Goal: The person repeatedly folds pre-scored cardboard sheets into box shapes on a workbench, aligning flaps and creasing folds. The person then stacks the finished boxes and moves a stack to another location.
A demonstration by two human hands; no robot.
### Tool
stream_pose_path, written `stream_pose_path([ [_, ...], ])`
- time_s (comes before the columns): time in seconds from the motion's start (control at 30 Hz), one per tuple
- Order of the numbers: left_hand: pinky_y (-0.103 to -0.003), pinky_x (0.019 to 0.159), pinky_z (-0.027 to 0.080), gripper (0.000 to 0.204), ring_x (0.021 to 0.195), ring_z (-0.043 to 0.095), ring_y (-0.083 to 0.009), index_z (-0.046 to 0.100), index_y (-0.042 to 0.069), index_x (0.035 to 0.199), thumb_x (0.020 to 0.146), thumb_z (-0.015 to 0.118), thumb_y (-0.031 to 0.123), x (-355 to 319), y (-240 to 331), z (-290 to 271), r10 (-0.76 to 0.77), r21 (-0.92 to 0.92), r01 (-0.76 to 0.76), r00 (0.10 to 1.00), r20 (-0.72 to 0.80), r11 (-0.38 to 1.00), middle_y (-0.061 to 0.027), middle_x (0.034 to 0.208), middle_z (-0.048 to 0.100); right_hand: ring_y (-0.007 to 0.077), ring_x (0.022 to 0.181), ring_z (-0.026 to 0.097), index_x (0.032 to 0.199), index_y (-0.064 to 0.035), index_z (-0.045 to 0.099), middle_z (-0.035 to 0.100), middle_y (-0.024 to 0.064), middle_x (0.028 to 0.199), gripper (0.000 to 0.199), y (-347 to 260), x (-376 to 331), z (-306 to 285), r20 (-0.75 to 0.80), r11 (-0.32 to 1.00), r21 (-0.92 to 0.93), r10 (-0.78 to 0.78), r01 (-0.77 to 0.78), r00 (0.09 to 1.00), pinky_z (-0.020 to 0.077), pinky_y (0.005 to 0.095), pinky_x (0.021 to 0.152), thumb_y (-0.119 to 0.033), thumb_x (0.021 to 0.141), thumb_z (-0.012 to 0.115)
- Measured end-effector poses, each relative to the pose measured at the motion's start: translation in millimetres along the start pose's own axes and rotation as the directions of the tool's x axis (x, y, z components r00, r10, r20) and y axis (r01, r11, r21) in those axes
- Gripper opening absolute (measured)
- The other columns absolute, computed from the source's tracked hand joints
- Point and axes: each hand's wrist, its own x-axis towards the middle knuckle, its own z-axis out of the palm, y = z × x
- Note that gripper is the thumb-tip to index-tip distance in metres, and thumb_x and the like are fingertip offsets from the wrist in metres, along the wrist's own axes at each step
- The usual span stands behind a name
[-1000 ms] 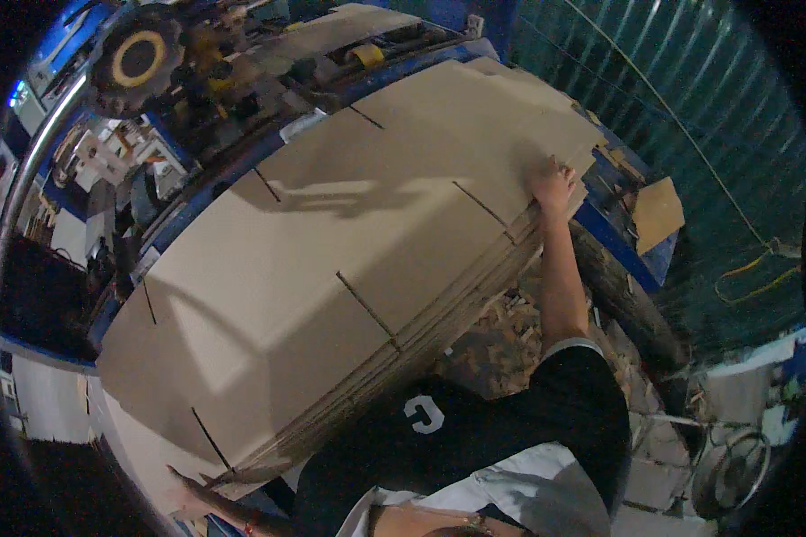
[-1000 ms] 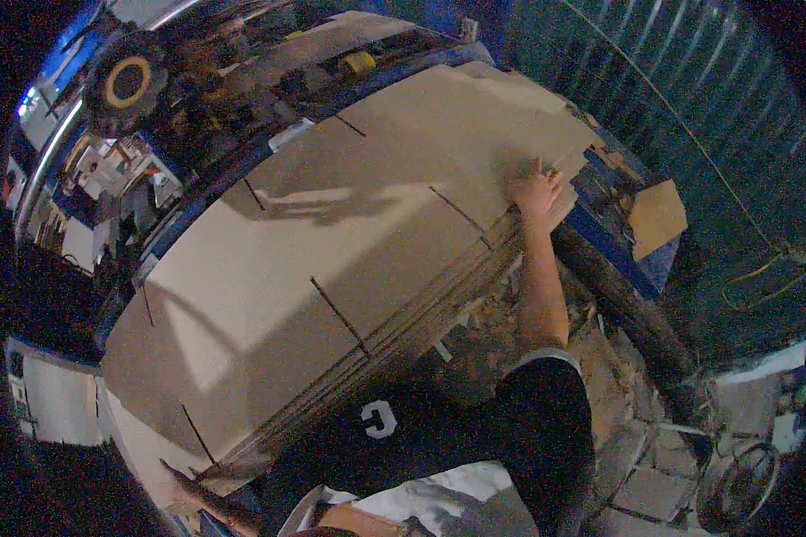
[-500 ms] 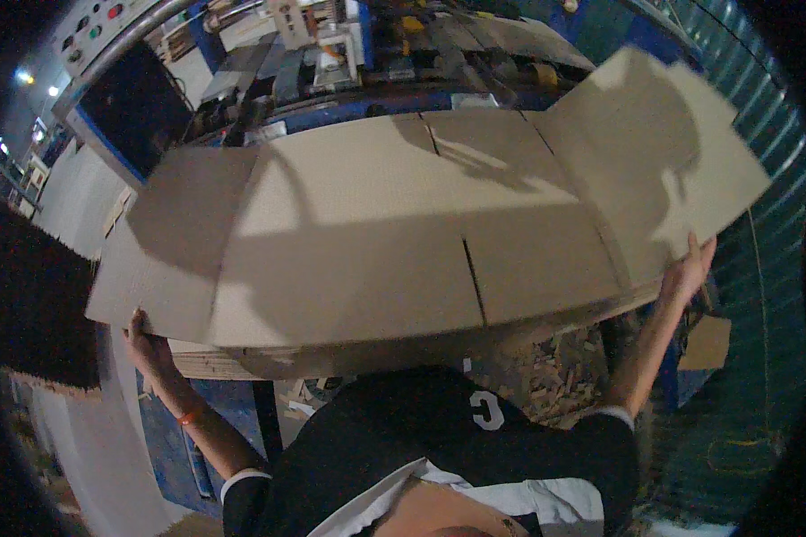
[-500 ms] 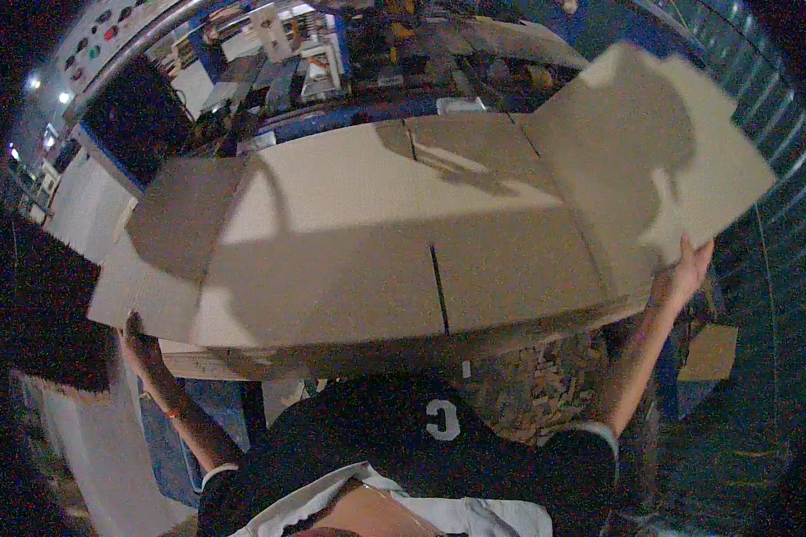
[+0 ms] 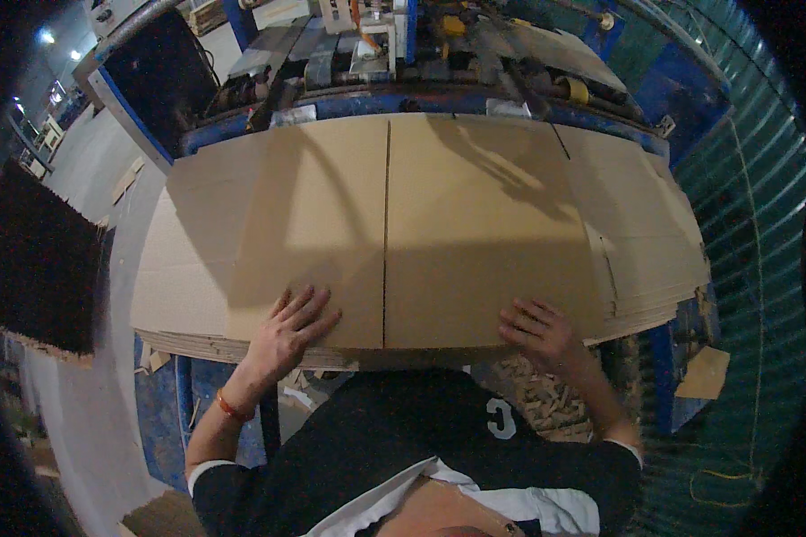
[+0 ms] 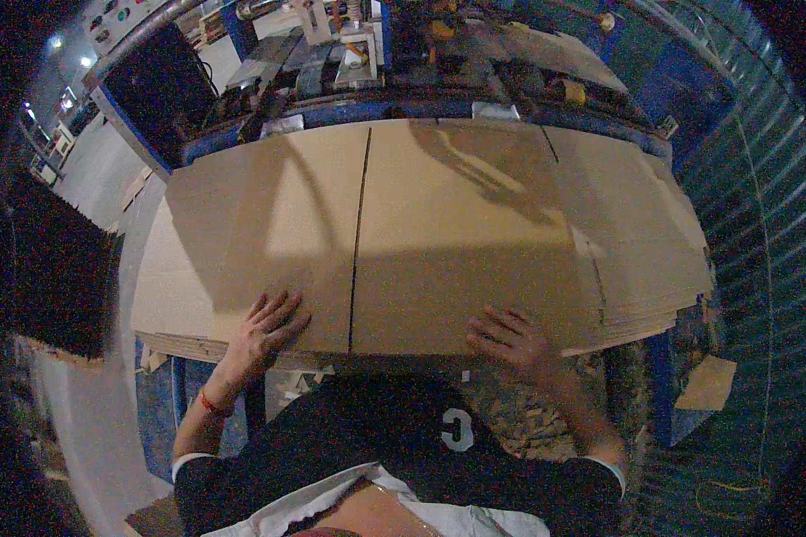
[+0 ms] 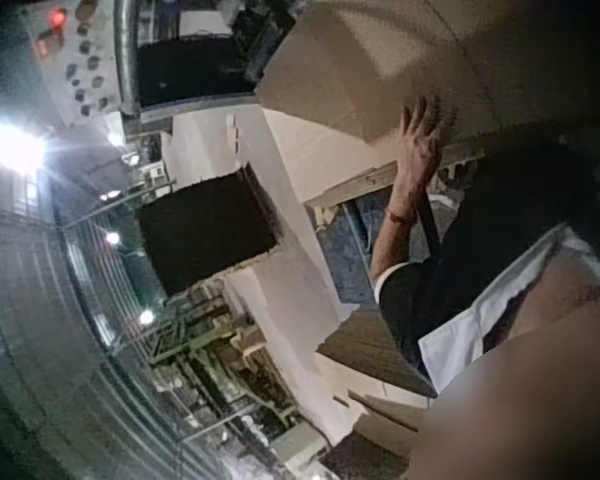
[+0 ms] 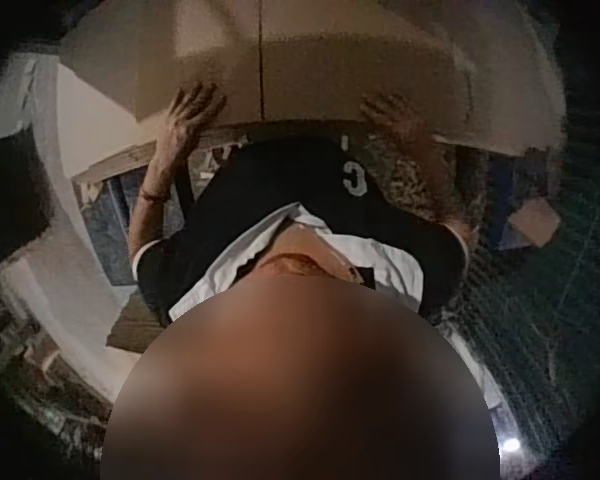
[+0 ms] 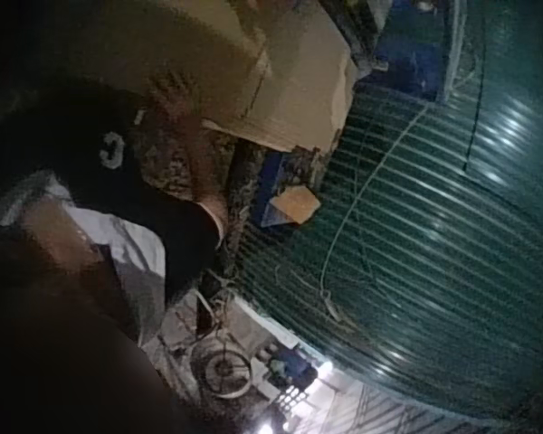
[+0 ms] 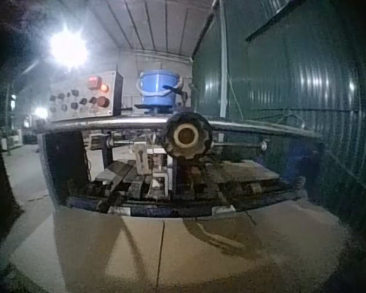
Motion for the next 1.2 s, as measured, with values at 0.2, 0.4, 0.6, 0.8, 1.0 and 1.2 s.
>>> stream_pose_path([
  [0.2, -0.047, 0.106, 0.025, 0.048, 0.126, 0.037, -0.0291, 0.049, 0.018, 0.126, 0.079, 0.049, 0.008, 16.9, -34.4, 2.3, 0.014, 0.031, -0.011, 0.994, -0.107, 0.999, -0.0103, 0.136, 0.039, 0.0277, 0.126, 0.035, 0.129, -0.0159, 0.044, 0.041, 0.0070, 0.135, 0.063, 54.8, 29.7, 22.5, 0.026, 0.996, -0.035, 0.082, -0.081, 0.996, 0.0277, 0.0465, 0.103, -0.043, 0.075, 0.061],
  [0.4, -0.044, 0.106, 0.026, 0.048, 0.126, 0.036, -0.0302, 0.043, 0.016, 0.131, 0.083, 0.041, 0.010, 81.6, -102.1, 13.0, -0.045, -0.021, 0.041, 0.945, -0.323, 0.999, -0.0128, 0.137, 0.036, 0.0310, 0.125, 0.034, 0.129, -0.0132, 0.043, 0.039, 0.0098, 0.136, 0.066, 125.7, 110.1, 19.0, -0.013, 0.981, 0.100, 0.169, -0.167, 0.985, 0.0248, 0.0478, 0.103, -0.051, 0.077, 0.056],
  [0.6, -0.036, 0.105, 0.027, 0.044, 0.125, 0.035, -0.0333, 0.042, 0.011, 0.131, 0.086, 0.039, 0.009, 183.0, -156.1, 9.6, -0.249, -0.193, 0.188, 0.896, -0.368, 0.963, -0.0141, 0.135, 0.039, 0.0291, 0.129, 0.025, 0.133, -0.0138, 0.039, 0.033, 0.0097, 0.138, 0.061, 168.4, 170.8, 39.8, -0.160, 0.888, 0.021, 0.457, -0.460, 0.875, 0.0235, 0.0421, 0.105, -0.043, 0.082, 0.055],
  [0.8, -0.046, 0.101, 0.028, 0.071, 0.123, 0.036, -0.0372, 0.035, 0.005, 0.133, 0.072, 0.069, 0.019, 162.8, -171.6, 7.7, -0.080, 0.285, 0.287, 0.819, -0.569, 0.915, -0.0210, 0.130, 0.041, 0.0359, 0.127, 0.029, 0.124, -0.0121, 0.049, 0.035, 0.0189, 0.136, 0.054, 152.5, 144.7, 15.6, -0.288, 0.766, 0.048, 0.625, -0.641, 0.726, 0.0231, 0.0444, 0.105, -0.042, 0.080, 0.058],
  [1.0, -0.042, 0.092, 0.040, 0.067, 0.102, 0.053, -0.0363, 0.044, -0.002, 0.125, 0.079, 0.064, 0.042, -65.9, -171.6, 17.2, -0.396, 0.239, 0.813, 0.487, -0.779, 0.530, -0.0224, 0.121, 0.050, 0.0334, 0.123, 0.037, 0.128, 0.0043, 0.039, 0.044, 0.0248, 0.127, 0.075, 151.1, -76.5, -17.1, -0.615, -0.167, 0.040, 0.773, -0.985, -0.156, 0.0239, 0.0429, 0.104, -0.051, 0.080, 0.053],
  [1.2, -0.045, 0.096, 0.034, 0.071, 0.106, 0.051, -0.0382, 0.043, -0.002, 0.126, 0.081, 0.055, 0.052, -144.6, -170.3, 48.2, -0.757, 0.126, 0.939, 0.334, -0.561, 0.321, -0.0225, 0.119, 0.052, 0.0350, 0.117, 0.045, 0.131, -0.0011, 0.039, 0.055, 0.0231, 0.115, 0.066, 161.3, -121.1, 20.0, -0.608, -0.144, 0.259, 0.744, -0.955, -0.277, 0.0317, 0.0410, 0.099, -0.043, 0.082, 0.055],
])
